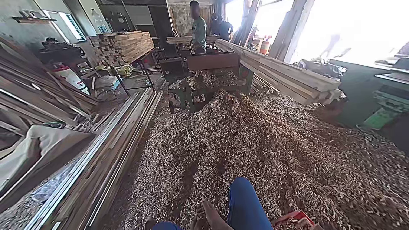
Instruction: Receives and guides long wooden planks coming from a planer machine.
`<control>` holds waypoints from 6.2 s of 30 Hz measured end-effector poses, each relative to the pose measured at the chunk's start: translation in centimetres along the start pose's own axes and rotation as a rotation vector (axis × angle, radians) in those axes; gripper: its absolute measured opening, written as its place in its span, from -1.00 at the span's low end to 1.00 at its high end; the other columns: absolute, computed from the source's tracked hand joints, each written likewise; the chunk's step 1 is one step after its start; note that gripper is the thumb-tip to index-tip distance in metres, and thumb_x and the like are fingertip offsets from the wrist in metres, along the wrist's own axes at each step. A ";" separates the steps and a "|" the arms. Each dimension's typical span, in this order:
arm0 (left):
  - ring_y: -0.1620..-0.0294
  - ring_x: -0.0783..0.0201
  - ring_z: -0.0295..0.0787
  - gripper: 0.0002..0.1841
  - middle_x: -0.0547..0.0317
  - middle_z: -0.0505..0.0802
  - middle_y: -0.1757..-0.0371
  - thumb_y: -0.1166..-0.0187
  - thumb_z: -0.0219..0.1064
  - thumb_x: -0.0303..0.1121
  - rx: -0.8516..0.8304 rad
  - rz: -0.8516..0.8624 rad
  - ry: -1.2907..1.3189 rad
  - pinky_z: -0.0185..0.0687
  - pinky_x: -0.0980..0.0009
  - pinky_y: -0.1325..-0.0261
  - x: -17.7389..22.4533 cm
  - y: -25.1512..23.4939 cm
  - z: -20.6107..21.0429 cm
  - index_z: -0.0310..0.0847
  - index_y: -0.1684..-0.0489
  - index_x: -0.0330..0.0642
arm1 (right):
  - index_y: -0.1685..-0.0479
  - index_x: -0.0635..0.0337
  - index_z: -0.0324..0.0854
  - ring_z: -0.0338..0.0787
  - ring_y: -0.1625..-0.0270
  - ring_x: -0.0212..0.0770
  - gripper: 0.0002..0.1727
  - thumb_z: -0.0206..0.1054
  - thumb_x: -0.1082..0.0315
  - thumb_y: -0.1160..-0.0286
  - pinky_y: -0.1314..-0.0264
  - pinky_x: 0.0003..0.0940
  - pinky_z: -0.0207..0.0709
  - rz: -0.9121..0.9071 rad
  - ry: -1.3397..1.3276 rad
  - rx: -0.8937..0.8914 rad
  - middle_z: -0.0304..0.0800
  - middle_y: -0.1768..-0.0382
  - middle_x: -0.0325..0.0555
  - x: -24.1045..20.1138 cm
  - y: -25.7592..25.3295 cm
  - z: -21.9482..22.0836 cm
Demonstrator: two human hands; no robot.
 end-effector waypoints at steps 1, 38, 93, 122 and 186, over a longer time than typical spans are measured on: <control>-0.12 0.15 0.70 -0.60 -0.12 0.69 -0.26 -0.83 -0.02 -0.35 -0.003 -0.002 0.004 0.63 0.17 -0.11 -0.1 0.0 0.0 0.26 -0.57 -0.27 | -0.31 0.39 0.55 0.72 -0.09 -0.17 -0.38 -0.31 0.07 -0.97 -0.24 -0.22 0.53 -0.003 0.003 -0.005 0.73 -0.13 0.12 0.1 -0.1 0.0; -0.07 0.18 0.72 -0.62 -0.09 0.72 -0.19 -0.82 0.00 -0.33 -0.070 0.002 -0.004 0.66 0.20 -0.07 -0.2 -0.1 -0.2 0.30 -0.51 -0.30 | -0.28 0.39 0.56 0.70 -0.06 -0.20 -0.46 -0.22 0.12 -0.96 -0.21 -0.23 0.54 -0.015 -0.020 0.015 0.72 -0.07 0.10 0.0 0.1 0.1; -0.23 0.09 0.69 -0.60 -0.16 0.70 -0.31 -0.83 0.01 -0.32 -0.036 -0.026 0.007 0.63 0.09 -0.24 0.0 0.0 0.0 0.32 -0.56 -0.28 | -0.21 0.33 0.58 0.68 0.05 -0.28 -0.50 -0.22 0.15 -0.96 -0.07 -0.32 0.53 -0.031 0.030 -0.013 0.73 0.03 -0.02 0.8 -0.4 0.1; -0.26 0.09 0.69 -0.56 -0.17 0.68 -0.32 -0.89 -0.13 -0.22 -0.046 -0.037 0.003 0.63 0.07 -0.27 -0.6 -0.8 -0.3 0.35 -0.52 -0.32 | -0.22 0.30 0.59 0.68 0.03 -0.30 -0.48 -0.24 0.13 -0.96 0.00 -0.35 0.48 -0.016 0.073 -0.009 0.76 0.00 -0.03 0.5 -0.2 0.0; -0.24 0.11 0.69 -0.53 -0.13 0.71 -0.31 -0.91 -0.23 -0.20 0.001 -0.045 -0.003 0.60 0.10 -0.26 -0.2 -0.5 -0.3 0.41 -0.49 -0.32 | -0.15 0.33 0.60 0.64 0.18 -0.38 -0.53 -0.19 0.19 -0.95 0.09 -0.45 0.48 -0.044 0.064 -0.028 0.73 0.12 -0.09 0.6 -0.3 0.1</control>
Point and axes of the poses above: each hand's wrist, its own y-axis away from the middle knuckle, its own z-axis out of the palm, x = y × z, the point moved 3 cm from there along -y, towards the middle knuckle
